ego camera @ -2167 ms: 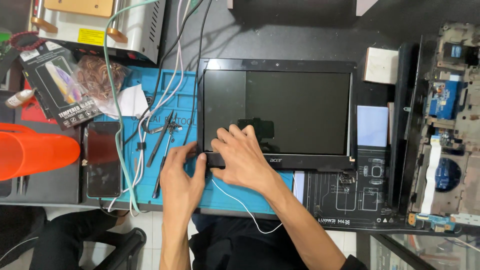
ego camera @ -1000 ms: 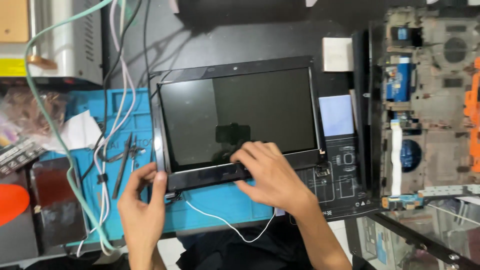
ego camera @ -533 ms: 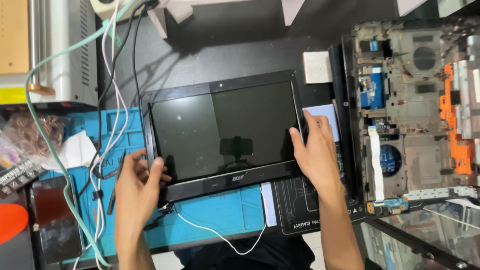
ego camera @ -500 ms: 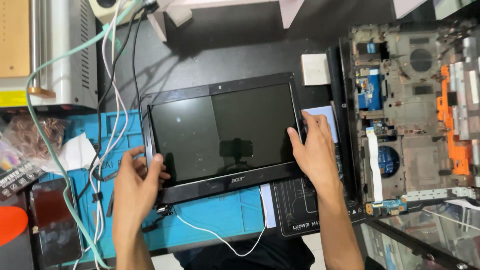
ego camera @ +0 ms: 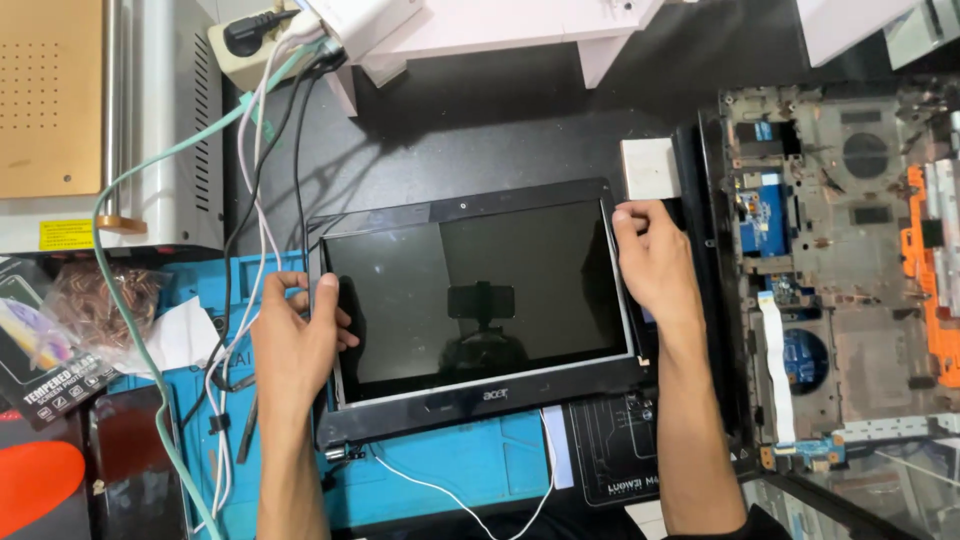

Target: The person disassembles a laptop by removing the screen bezel, internal components, and cables.

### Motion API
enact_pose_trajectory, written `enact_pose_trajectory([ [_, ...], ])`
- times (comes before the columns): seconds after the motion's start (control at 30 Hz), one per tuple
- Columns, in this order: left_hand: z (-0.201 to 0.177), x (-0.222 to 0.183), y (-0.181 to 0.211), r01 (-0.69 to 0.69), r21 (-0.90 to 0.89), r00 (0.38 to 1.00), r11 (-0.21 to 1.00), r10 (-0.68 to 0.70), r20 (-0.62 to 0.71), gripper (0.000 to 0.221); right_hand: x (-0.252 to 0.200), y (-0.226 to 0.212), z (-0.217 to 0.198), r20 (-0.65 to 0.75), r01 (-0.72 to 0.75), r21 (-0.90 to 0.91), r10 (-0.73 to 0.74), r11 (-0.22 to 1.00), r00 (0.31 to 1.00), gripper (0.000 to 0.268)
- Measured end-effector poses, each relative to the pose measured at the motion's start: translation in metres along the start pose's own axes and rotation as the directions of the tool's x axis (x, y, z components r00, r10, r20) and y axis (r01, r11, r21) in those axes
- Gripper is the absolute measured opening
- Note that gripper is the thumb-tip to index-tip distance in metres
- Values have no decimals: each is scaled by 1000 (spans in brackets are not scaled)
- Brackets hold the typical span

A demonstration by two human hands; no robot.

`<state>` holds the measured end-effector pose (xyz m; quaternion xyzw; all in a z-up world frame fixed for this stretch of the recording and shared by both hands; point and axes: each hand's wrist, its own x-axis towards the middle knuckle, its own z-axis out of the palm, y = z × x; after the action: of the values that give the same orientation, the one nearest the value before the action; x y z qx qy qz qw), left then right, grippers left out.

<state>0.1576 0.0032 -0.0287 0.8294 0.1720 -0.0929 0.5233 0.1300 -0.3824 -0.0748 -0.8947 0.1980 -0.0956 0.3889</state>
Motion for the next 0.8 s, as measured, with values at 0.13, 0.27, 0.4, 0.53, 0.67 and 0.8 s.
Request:
enact_pose_trajectory([
  [0.13,-2,-2,12,7,-1,1000,1000,-7,9,42,9,-9,4,-20,-33,15,34,999,999,28],
  [0.27,-2,-2,21,15,134,1000,991,-18,22,51,19,-7,6,-1,-138,10,138,990,990,35],
  [0.4,-5,-1,23,25,140,998,990,-32,50,50,25,-11,6,23,-189,-41,191,981,981,40],
  [0.53,-13,19,-5,98,-121,979,988,-74,190,46,26,-12,2,51,-189,-87,193,978,980,43],
  [0.67,-10,14,4,72,-72,984,995,-59,168,42,23,-19,1,56,-156,-105,163,982,985,45],
  [0.8,-12,14,5,84,-56,981,995,-73,179,44,15,-44,-3,9,-153,-128,156,980,988,41],
])
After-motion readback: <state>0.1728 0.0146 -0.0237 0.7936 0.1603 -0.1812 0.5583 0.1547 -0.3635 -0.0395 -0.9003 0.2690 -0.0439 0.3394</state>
